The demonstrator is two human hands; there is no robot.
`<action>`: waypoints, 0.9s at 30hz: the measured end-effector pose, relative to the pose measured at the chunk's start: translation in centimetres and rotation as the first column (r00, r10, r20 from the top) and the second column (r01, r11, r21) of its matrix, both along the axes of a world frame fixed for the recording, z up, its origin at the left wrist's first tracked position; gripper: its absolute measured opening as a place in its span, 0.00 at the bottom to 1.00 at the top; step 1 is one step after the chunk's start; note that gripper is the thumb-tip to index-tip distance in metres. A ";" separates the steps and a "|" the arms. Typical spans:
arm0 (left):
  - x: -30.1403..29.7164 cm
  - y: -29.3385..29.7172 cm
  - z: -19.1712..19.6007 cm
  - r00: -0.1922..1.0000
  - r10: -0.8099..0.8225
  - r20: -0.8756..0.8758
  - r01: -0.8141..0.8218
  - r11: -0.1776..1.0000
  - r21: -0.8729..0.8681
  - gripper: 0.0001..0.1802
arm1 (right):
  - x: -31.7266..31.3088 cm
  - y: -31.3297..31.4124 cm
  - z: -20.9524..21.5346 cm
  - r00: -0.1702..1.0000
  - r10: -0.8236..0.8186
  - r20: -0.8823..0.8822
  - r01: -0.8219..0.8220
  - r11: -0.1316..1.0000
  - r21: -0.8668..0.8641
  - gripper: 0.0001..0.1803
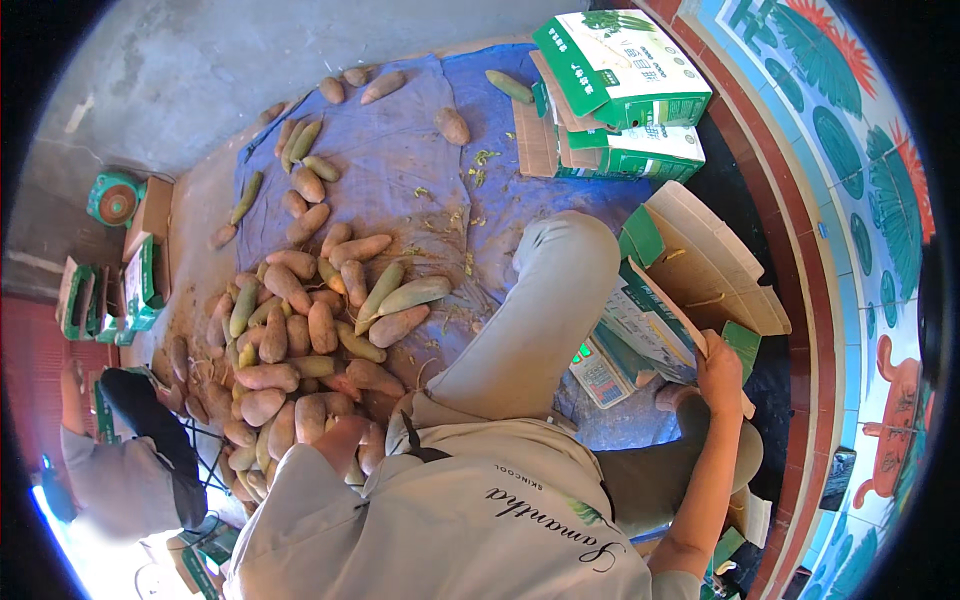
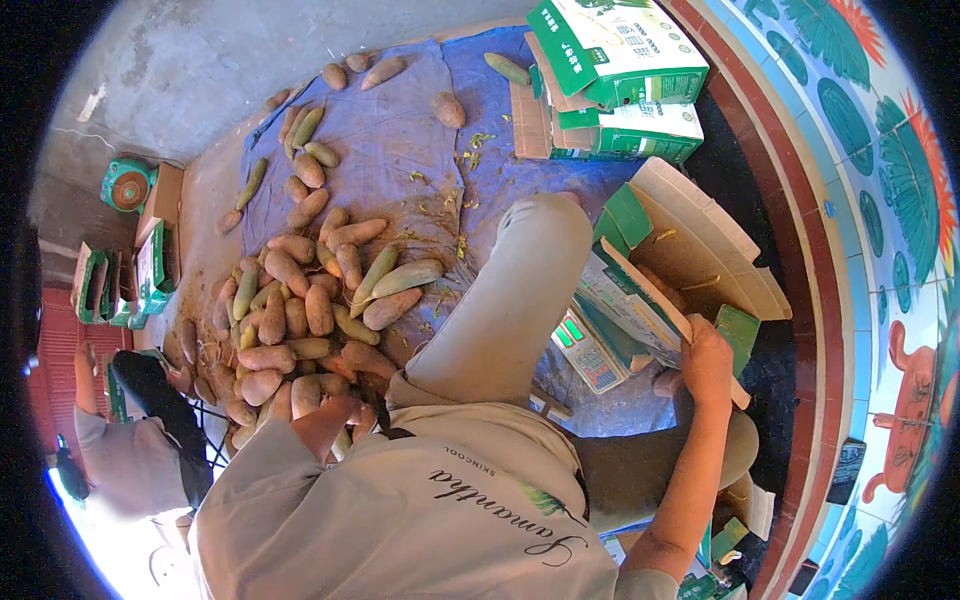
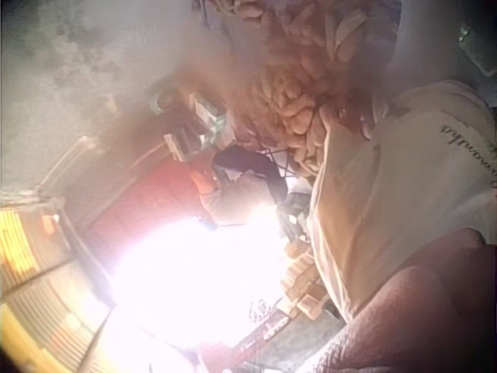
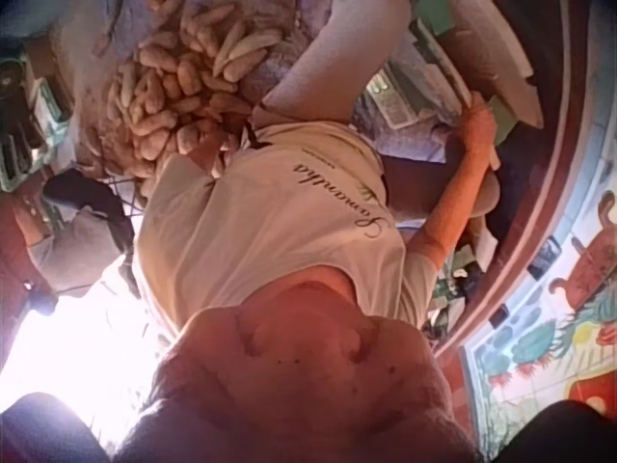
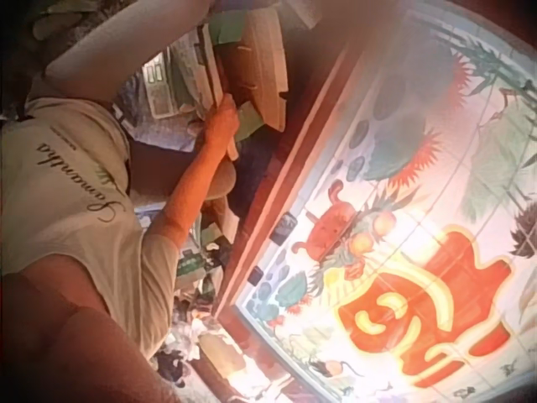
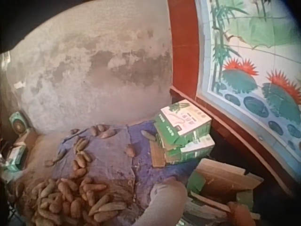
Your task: Packing produce into cardboard boxes and weighing them on a scale.
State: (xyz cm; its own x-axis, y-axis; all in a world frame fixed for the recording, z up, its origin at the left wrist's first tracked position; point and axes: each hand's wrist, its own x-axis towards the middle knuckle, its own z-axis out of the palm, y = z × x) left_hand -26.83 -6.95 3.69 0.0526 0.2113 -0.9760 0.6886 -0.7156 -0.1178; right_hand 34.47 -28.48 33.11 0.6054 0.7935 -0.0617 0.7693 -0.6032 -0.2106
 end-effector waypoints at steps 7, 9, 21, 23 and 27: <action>1.3 -0.9 1.7 0.991 -0.135 -0.022 0.136 0.989 0.059 0.31 | 0.5 -0.3 -0.5 1.000 -0.014 0.022 0.014 1.000 0.009 0.08; 2.1 -1.0 2.4 0.991 -0.136 -0.017 0.136 0.989 0.053 0.31 | 0.5 -0.3 -0.3 0.999 -0.034 0.012 0.034 0.999 -0.007 0.08; 5.7 2.4 5.5 0.979 -0.204 -0.028 0.205 0.977 0.061 0.31 | 0.2 -0.3 0.0 0.999 -0.029 0.032 0.028 0.999 0.028 0.07; 6.4 3.4 6.1 0.976 -0.217 -0.034 0.219 0.973 0.070 0.31 | 0.3 -0.3 0.0 0.999 -0.034 0.016 0.034 0.999 0.034 0.08; 7.5 5.0 7.2 0.968 -0.246 -0.049 0.250 0.965 0.083 0.31 | 0.3 -0.5 -0.2 1.000 -0.030 -0.006 0.030 0.998 0.051 0.08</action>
